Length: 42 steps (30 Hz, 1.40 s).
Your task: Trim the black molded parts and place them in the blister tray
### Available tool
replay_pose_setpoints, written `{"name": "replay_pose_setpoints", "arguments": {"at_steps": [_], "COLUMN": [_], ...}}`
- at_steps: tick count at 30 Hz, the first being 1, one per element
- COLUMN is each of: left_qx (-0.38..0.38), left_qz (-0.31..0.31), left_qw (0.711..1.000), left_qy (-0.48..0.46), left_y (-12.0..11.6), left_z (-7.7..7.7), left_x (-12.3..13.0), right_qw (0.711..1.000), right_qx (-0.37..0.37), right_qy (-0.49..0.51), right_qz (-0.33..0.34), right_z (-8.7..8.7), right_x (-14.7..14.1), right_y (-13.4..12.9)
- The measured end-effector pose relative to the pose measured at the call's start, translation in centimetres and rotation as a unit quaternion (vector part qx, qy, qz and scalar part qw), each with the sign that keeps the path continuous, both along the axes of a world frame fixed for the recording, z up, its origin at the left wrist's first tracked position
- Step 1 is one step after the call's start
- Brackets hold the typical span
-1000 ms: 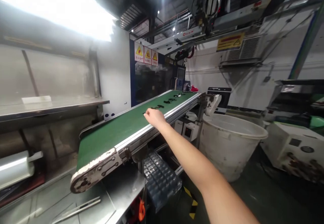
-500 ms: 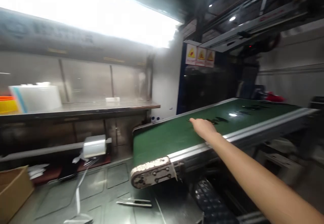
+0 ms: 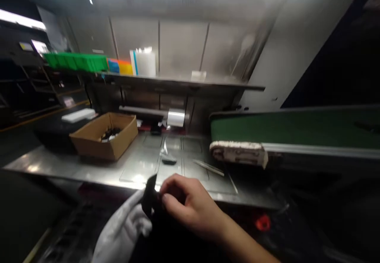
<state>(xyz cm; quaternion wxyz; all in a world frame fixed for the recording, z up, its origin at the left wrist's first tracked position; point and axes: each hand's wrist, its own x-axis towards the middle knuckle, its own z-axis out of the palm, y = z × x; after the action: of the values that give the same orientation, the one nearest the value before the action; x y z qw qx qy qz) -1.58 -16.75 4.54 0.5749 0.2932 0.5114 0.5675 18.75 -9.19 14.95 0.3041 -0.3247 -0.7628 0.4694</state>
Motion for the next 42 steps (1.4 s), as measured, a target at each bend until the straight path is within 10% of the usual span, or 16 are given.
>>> {"name": "replay_pose_setpoints", "arguments": {"at_steps": [6,14,29,42], "left_qx": [0.111,0.038,-0.186,-0.144], "left_qz": [-0.154,-0.195,-0.297,-0.251], "left_qw": [0.936,0.929,0.903,0.911], "left_qy": [-0.297,-0.314,-0.250,-0.293], "left_y": [-0.7,-1.0,-2.8,-2.2], "left_z": [-0.8,-3.3,-3.2,-1.7], "left_x": [0.3,4.4,9.7,10.1], "right_qw": [0.999,1.000,0.980,0.972], "right_qx": [0.014,-0.013,-0.089,-0.126], "right_qy": [-0.041,-0.026,0.140,0.172], "right_qz": [0.025,-0.006,-0.113,-0.098], "right_z": [-2.8,-7.4,-10.4,-11.7], "right_x": [-0.4,3.7,10.6,9.6], "right_y": [-1.0,-2.3,-7.4,-6.9]}}
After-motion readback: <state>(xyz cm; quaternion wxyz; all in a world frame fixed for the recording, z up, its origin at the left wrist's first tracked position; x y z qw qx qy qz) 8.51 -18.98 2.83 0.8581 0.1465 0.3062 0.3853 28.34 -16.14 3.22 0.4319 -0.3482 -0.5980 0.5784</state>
